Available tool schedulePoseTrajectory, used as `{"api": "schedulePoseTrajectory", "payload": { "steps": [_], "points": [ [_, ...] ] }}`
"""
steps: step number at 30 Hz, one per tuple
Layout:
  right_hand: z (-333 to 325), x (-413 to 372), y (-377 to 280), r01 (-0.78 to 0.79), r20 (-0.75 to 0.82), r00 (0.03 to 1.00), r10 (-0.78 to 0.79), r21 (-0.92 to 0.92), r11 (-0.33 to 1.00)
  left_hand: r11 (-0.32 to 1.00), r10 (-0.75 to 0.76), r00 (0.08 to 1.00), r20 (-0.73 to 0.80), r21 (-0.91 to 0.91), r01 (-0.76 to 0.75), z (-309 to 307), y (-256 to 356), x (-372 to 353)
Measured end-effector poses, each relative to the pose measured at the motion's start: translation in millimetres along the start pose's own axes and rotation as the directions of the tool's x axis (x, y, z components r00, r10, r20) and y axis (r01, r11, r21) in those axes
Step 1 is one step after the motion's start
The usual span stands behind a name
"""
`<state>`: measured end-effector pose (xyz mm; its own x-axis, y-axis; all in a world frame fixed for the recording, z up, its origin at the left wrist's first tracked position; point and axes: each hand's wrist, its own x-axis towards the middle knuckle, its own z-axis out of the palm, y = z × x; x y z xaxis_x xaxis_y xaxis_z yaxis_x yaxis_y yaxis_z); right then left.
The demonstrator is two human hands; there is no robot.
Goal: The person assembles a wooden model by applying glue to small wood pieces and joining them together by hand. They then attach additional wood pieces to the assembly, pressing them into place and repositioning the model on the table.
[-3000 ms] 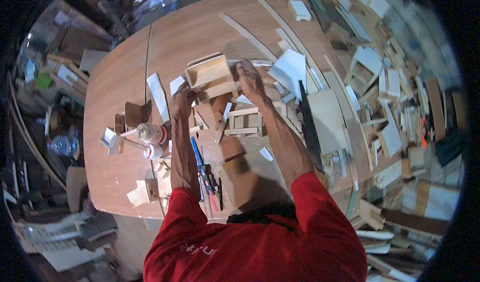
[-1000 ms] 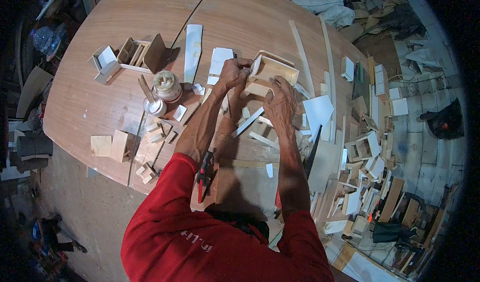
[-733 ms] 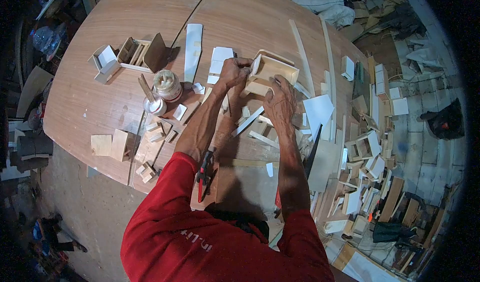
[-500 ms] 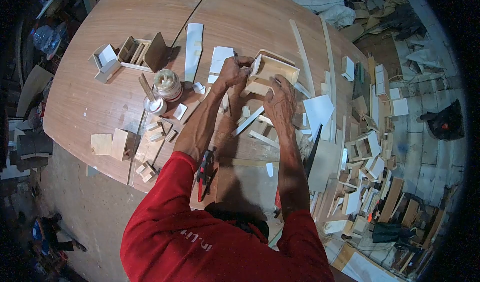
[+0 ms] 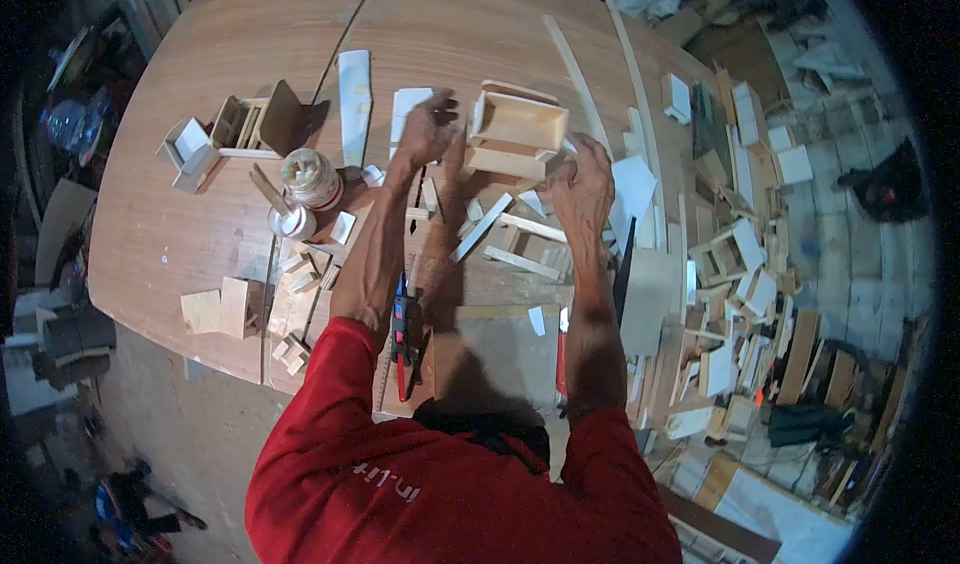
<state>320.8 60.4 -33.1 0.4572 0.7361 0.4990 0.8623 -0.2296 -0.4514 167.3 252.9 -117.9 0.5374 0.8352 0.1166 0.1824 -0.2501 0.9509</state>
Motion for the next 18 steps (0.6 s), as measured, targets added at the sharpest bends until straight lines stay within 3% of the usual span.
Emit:
{"api": "schedulePoseTrajectory", "payload": {
  "steps": [3,5,7,9,10,13,18],
  "points": [
    [-10.8,-9.3,20.0,-0.133,-0.025,0.991,0.135,0.073,0.988,0.988,-0.128,0.983,-0.133,-0.106,0.114,-9.5,-0.4,-7.3],
    [-16.6,-17.5,32.6,-0.346,0.04,0.938,0.345,0.174,0.922,0.998,-0.015,0.955,-0.298,-0.061,-0.003,-17.5,37.2,-33.3],
    [-20.7,-26.5,46.4,-0.376,0.027,0.926,0.377,0.168,0.911,0.977,-0.157,0.959,-0.235,-0.18,0.115,-16.3,62.2,-52.6],
    [-17.9,-42.0,67.7,-0.335,0.015,0.941,0.338,0.18,0.925,0.93,-0.194,0.977,-0.087,-0.334,0.155,0.9,49.7,-63.1],
    [-22.4,-46.2,64.0,-0.366,0.002,0.928,0.372,0.193,0.911,0.889,-0.223,0.975,0.024,-0.406,0.213,6.1,57.0,-70.8],
    [-24.2,-64.4,70.4,-0.392,0.015,0.912,0.409,0.321,0.862,0.72,-0.347,0.928,0.133,-0.597,0.355,35.5,74.4,-84.0],
    [-20.1,-79.2,72.9,-0.363,0.002,0.916,0.401,0.428,0.828,0.686,-0.406,0.911,0.065,-0.637,0.352,74.9,71.9,-79.1]
  ]
}}
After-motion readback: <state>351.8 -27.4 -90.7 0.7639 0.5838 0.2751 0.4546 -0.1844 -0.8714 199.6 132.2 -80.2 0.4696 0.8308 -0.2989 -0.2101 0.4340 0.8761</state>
